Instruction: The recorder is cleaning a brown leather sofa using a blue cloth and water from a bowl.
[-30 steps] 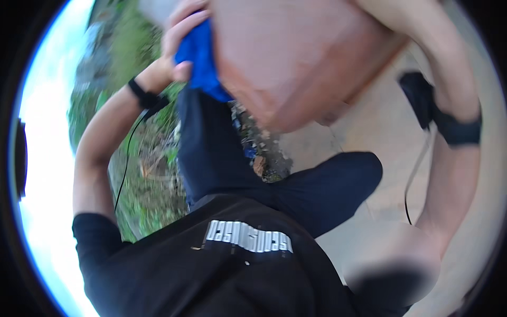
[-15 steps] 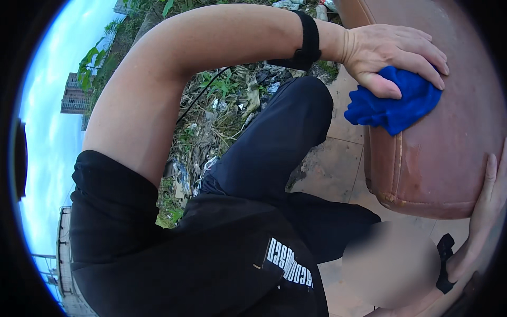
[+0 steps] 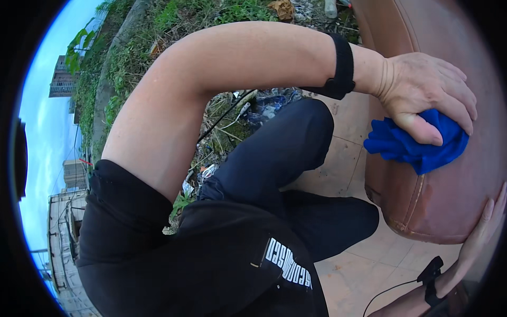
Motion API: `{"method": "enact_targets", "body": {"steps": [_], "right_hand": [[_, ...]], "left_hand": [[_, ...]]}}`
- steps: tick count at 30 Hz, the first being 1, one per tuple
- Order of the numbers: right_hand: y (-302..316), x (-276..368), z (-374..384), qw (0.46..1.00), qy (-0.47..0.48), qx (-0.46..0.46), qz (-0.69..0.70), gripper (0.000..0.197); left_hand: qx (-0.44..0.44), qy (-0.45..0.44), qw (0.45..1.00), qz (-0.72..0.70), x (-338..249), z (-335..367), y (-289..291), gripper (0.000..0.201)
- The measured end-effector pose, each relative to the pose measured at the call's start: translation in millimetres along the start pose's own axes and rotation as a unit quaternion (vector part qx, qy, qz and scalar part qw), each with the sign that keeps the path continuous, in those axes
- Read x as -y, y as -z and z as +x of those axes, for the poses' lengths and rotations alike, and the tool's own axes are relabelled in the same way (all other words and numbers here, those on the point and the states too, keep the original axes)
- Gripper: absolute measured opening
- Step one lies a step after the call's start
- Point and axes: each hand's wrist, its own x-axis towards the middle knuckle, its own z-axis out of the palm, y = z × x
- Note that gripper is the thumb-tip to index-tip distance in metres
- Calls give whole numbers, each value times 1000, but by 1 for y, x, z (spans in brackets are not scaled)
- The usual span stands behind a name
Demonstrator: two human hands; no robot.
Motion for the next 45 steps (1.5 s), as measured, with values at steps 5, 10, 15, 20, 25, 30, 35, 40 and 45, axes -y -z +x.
{"method": "enact_targets", "body": {"steps": [5,10,15,20,25,30,35,40,45], "right_hand": [[-2,76,14,998,-8,21,66,70],[12,85,13,997,-14,24,68,65],[10,81,4,998,-16,29,53,62],[6,93,13,997,-40,59,-9,63],[26,106,29,985,-132,101,-42,72],[16,117,30,987,-92,81,-102,77],[8,121,32,984,-140,79,-79,83],[14,126,30,982,-160,71,-64,85],[17,129,31,981,-172,73,-58,83]], "left_hand": [[-36,41,999,-3,-10,-9,-4,45],[-45,51,998,-18,-13,4,-2,44],[-68,44,995,-50,-21,0,-5,42],[-62,108,991,-45,-28,-12,3,49],[-179,213,959,-47,-57,-14,-18,51],[-248,234,940,-27,-83,-25,-25,33],[-179,312,919,-160,-121,-18,-5,69],[-188,209,955,-89,-85,-39,-25,60],[-272,262,924,54,20,-50,11,58]]}}
